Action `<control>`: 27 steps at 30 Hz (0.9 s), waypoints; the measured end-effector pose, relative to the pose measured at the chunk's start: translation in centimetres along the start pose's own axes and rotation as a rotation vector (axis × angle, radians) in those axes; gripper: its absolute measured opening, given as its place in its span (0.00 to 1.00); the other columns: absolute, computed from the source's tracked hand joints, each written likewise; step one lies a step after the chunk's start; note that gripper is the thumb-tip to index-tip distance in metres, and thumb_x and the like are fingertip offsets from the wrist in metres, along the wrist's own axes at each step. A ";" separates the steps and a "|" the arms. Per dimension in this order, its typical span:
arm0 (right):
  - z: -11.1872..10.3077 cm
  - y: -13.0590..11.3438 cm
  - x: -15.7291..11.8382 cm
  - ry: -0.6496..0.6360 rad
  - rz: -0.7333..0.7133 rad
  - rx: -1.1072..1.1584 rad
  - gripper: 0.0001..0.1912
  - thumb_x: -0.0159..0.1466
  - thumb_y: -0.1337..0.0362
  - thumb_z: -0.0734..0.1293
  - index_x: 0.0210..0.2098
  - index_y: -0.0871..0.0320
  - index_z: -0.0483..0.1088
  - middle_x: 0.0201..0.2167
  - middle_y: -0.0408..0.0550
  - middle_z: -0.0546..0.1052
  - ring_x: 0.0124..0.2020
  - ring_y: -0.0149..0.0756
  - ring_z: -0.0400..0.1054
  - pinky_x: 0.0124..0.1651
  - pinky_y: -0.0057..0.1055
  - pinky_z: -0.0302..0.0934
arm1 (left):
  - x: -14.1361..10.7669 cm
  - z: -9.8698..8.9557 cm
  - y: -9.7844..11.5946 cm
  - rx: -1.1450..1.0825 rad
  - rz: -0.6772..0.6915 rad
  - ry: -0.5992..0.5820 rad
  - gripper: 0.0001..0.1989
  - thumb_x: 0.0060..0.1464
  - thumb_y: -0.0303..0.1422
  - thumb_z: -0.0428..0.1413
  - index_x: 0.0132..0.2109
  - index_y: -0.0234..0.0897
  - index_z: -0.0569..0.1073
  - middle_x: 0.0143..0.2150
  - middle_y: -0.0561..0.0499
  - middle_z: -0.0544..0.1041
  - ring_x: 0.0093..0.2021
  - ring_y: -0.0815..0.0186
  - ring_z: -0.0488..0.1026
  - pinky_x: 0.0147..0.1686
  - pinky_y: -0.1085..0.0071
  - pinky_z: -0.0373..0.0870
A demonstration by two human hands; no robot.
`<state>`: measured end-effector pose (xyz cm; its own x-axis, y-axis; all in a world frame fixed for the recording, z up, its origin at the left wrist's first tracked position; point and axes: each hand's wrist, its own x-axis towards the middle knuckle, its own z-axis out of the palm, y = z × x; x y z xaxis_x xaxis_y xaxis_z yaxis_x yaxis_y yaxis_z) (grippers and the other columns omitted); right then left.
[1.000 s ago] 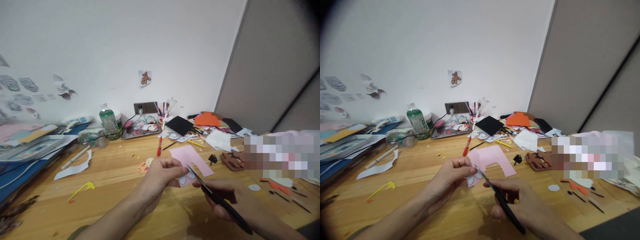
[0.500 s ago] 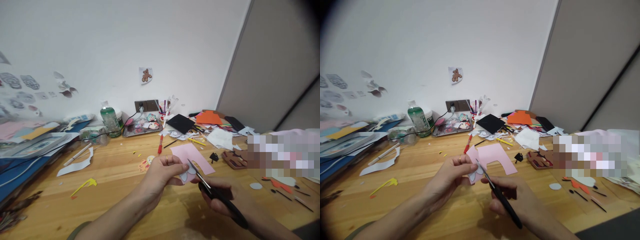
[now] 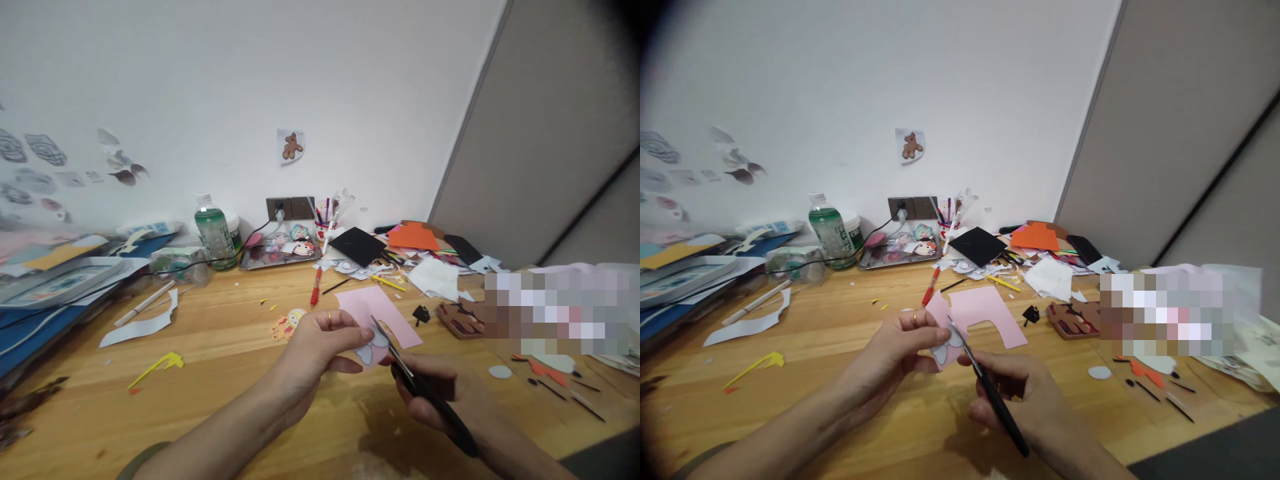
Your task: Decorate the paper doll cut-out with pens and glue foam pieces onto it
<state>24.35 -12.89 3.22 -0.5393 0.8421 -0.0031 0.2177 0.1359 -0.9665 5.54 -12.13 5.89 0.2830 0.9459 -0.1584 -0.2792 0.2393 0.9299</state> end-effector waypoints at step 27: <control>-0.2 -0.9 -0.1 -0.015 0.022 -0.052 0.25 0.50 0.46 0.66 0.38 0.59 0.71 0.19 0.40 0.57 0.22 0.28 0.49 0.24 0.25 0.47 | 0.0 -0.1 0.3 0.011 -0.041 -0.061 0.07 0.39 0.31 0.60 0.22 0.32 0.70 0.23 0.52 0.74 0.24 0.72 0.69 0.24 0.78 0.63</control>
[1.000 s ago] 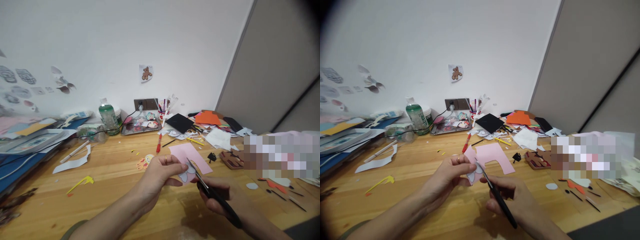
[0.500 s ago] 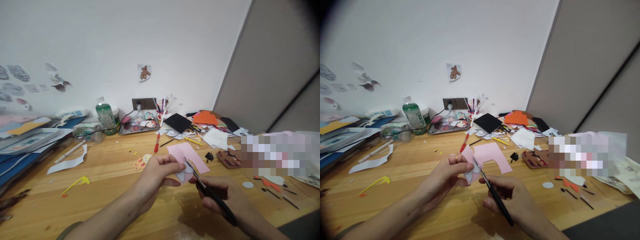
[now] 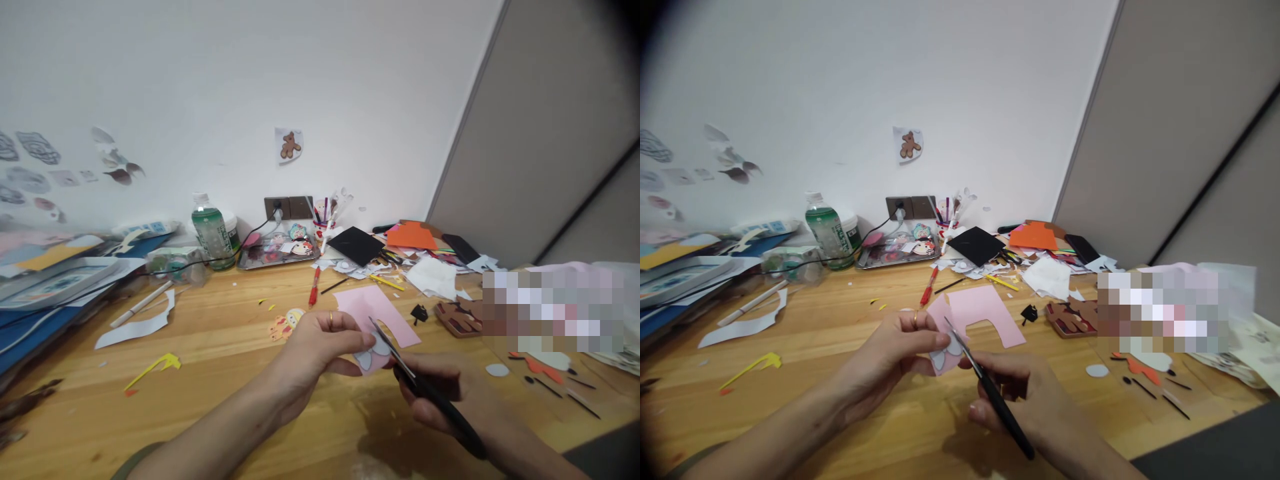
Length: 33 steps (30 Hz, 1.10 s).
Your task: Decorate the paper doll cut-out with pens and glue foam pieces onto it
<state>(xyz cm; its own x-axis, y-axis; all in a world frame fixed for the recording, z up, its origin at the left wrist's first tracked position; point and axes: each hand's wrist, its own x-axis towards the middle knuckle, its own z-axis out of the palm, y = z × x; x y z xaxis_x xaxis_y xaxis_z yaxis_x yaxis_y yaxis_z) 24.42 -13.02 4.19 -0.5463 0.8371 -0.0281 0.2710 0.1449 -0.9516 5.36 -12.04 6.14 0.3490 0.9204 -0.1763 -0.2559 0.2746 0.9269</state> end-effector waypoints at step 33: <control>0.2 1.0 0.1 0.090 -0.010 -0.086 0.22 0.53 0.54 0.67 0.44 0.57 0.71 0.21 0.42 0.66 0.21 0.28 0.58 0.23 0.23 0.55 | -0.3 0.8 -1.2 -0.098 -0.022 0.035 0.08 0.44 0.32 0.59 0.32 0.31 0.70 0.29 0.47 0.75 0.25 0.74 0.69 0.22 0.81 0.66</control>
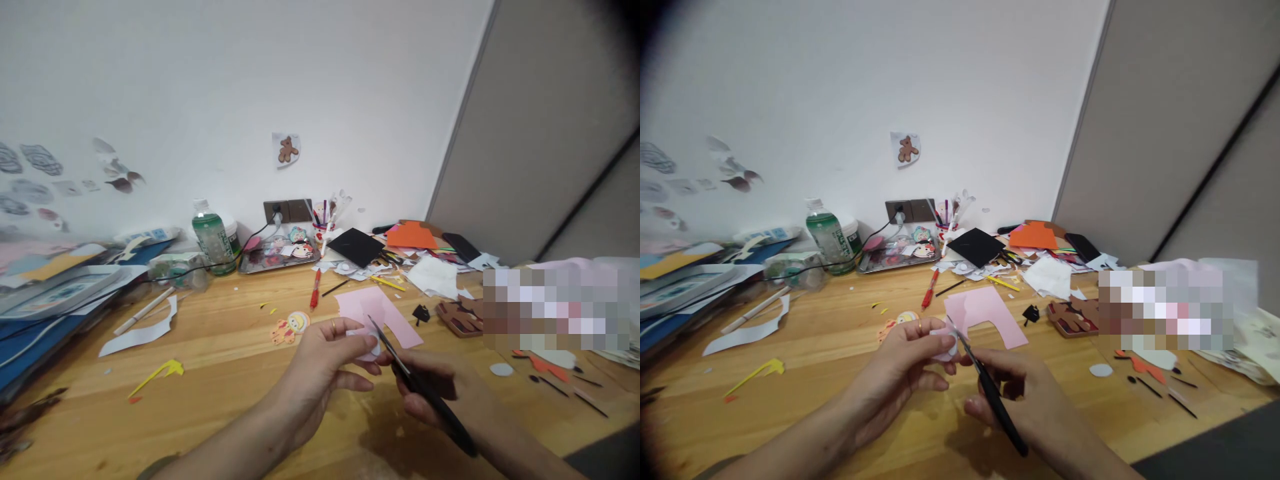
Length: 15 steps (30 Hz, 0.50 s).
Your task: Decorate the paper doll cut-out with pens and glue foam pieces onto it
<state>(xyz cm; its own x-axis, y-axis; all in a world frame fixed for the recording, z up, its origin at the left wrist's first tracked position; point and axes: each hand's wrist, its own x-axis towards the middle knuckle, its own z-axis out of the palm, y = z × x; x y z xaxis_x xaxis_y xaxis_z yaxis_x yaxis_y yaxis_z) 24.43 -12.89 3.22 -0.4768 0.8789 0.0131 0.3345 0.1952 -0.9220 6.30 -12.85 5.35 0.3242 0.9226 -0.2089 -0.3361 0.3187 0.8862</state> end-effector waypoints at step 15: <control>-0.7 2.6 -2.9 0.073 0.036 -0.186 0.18 0.50 0.58 0.68 0.41 0.52 0.74 0.38 0.51 0.76 0.38 0.47 0.71 0.37 0.32 0.69 | -0.4 1.2 -3.3 -0.191 -0.048 -0.026 0.05 0.45 0.28 0.55 0.31 0.31 0.68 0.27 0.52 0.68 0.23 0.74 0.65 0.18 0.80 0.65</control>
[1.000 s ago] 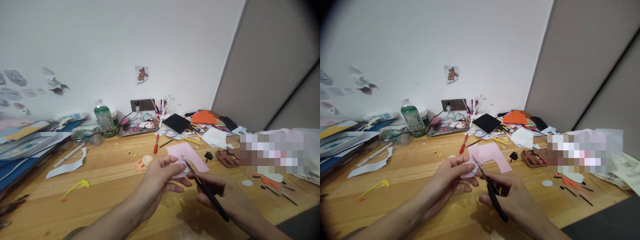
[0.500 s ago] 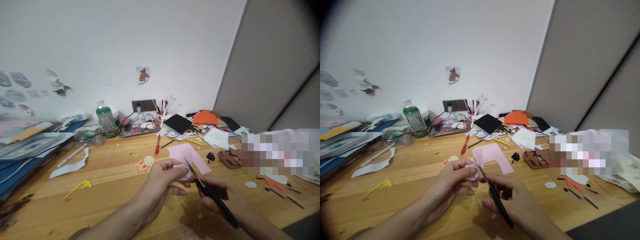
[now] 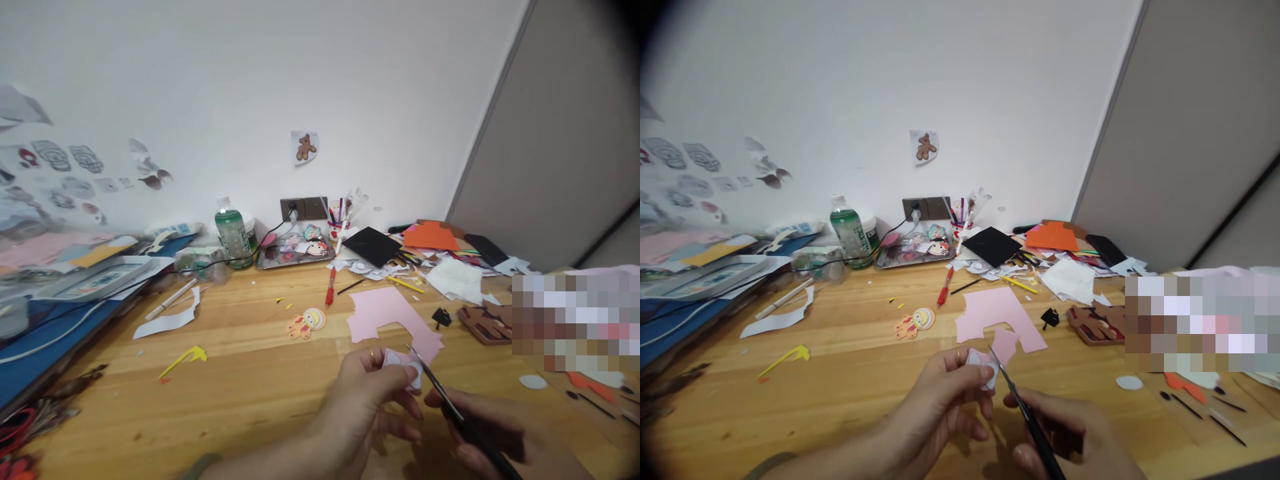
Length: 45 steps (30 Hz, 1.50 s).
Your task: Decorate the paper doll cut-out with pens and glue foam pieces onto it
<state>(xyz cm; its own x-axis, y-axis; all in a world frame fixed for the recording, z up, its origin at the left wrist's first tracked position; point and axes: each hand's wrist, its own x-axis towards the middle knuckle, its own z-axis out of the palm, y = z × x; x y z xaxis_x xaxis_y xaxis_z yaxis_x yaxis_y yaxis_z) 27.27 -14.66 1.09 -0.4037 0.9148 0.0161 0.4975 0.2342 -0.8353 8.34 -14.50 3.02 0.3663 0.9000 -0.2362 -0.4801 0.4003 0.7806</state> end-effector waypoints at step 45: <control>0.0 -2.2 0.7 -0.011 0.053 0.050 0.22 0.48 0.50 0.68 0.38 0.57 0.75 0.23 0.46 0.72 0.24 0.35 0.63 0.25 0.27 0.60 | 0.2 -0.2 1.8 0.151 0.038 0.045 0.07 0.44 0.31 0.58 0.29 0.31 0.69 0.23 0.52 0.70 0.23 0.74 0.67 0.19 0.80 0.65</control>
<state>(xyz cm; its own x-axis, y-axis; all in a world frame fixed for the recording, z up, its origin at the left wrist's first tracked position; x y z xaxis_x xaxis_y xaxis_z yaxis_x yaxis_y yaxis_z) 25.90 -14.49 2.96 -0.3862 0.9217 -0.0351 0.4796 0.1682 -0.8612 7.35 -13.60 4.23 0.3129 0.9220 -0.2280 -0.3663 0.3386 0.8667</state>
